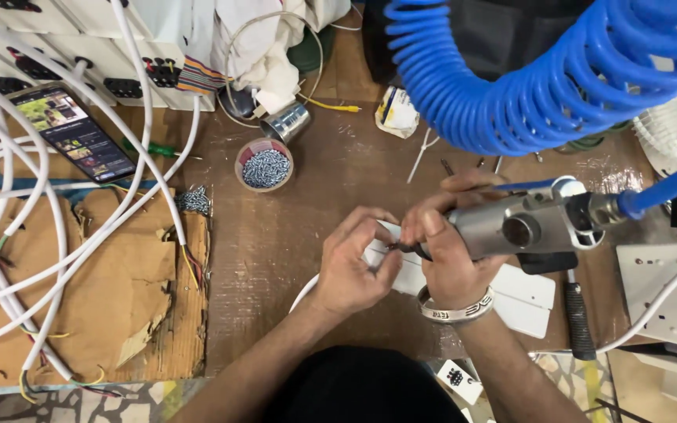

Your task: The person assembles a white plastic extension board enclosure on a workbench. They pick small screws from a bowl, hold the two enclosure halves together, and drive screws with a pneumatic screwdriver, occasionally using a hammer and repositioning the enclosure while working.

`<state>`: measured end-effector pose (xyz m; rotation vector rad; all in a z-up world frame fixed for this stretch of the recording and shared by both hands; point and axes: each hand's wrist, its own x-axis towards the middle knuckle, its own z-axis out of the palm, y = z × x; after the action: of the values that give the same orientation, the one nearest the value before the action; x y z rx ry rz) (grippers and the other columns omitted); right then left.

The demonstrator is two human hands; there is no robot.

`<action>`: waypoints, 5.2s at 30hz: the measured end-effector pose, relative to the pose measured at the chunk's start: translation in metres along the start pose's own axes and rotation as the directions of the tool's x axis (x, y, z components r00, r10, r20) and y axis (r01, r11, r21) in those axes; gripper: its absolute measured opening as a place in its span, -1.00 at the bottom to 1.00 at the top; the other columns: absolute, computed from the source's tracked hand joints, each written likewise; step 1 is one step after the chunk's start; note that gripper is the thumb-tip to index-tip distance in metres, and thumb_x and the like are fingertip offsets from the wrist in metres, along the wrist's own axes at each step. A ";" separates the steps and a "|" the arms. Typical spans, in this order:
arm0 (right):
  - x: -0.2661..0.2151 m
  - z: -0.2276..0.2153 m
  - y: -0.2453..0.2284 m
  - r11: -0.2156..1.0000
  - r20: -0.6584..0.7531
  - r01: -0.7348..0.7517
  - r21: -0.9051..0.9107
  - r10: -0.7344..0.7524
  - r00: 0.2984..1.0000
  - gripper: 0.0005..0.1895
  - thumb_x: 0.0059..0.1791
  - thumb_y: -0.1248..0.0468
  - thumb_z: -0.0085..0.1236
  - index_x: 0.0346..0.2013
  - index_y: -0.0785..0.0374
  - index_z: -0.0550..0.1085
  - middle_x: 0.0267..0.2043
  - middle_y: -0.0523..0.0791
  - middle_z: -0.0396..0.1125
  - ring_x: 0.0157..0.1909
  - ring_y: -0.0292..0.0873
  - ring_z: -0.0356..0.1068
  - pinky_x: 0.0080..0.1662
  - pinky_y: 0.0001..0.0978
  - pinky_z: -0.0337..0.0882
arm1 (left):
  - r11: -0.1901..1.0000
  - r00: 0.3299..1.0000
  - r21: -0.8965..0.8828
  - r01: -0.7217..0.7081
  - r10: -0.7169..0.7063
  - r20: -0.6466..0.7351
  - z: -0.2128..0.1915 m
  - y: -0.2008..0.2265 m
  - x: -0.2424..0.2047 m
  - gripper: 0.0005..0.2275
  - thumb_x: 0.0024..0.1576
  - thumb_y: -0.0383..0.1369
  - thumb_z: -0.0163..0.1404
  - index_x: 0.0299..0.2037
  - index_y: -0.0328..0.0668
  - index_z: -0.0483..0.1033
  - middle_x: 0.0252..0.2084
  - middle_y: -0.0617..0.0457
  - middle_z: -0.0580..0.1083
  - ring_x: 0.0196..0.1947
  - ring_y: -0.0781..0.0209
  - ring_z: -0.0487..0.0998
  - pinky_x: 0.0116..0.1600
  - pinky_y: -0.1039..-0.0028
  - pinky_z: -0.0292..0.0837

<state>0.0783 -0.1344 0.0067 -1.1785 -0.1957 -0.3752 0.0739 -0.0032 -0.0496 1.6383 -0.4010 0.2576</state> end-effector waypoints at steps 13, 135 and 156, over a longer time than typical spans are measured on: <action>-0.004 0.001 0.001 0.999 0.088 0.037 -0.037 -0.034 0.996 -0.55 0.07 0.38 0.21 0.12 0.31 0.16 -0.38 -0.04 0.29 -0.44 -0.18 0.32 -0.26 -0.29 0.43 | 1.000 1.000 0.009 0.007 -0.007 -0.014 -0.003 0.000 -0.002 -0.81 -0.06 -0.56 0.19 -0.31 -0.27 0.44 -0.03 -0.11 0.51 -0.14 -0.02 0.64 -0.09 0.33 0.57; 0.010 -0.005 0.008 0.996 0.172 -0.091 -0.015 0.092 0.981 -0.68 0.06 0.41 0.19 0.03 0.37 0.30 -0.38 -0.07 0.32 -0.42 -0.23 0.32 -0.30 -0.35 0.39 | 0.998 0.999 0.062 -0.016 0.018 -0.033 0.001 0.009 0.003 -0.75 -0.06 -0.54 0.19 -0.19 -0.30 0.49 -0.21 -0.06 0.51 -0.21 -0.03 0.61 -0.10 0.30 0.54; 0.010 0.014 -0.015 0.987 0.156 -0.095 -0.131 0.116 0.981 -0.78 0.00 0.48 0.11 -0.08 0.35 0.35 -0.35 -0.15 0.32 -0.45 -0.32 0.35 -0.40 -0.42 0.39 | 0.988 0.992 0.116 -0.097 0.106 -0.071 0.008 0.009 -0.004 -0.80 -0.06 -0.51 0.20 -0.34 -0.26 0.39 -0.30 -0.09 0.48 -0.30 -0.05 0.59 -0.19 0.26 0.49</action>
<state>0.0825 -0.1277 0.0283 -1.3371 -0.2540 -0.1991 0.0657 -0.0116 -0.0435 1.7147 -0.4176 0.4255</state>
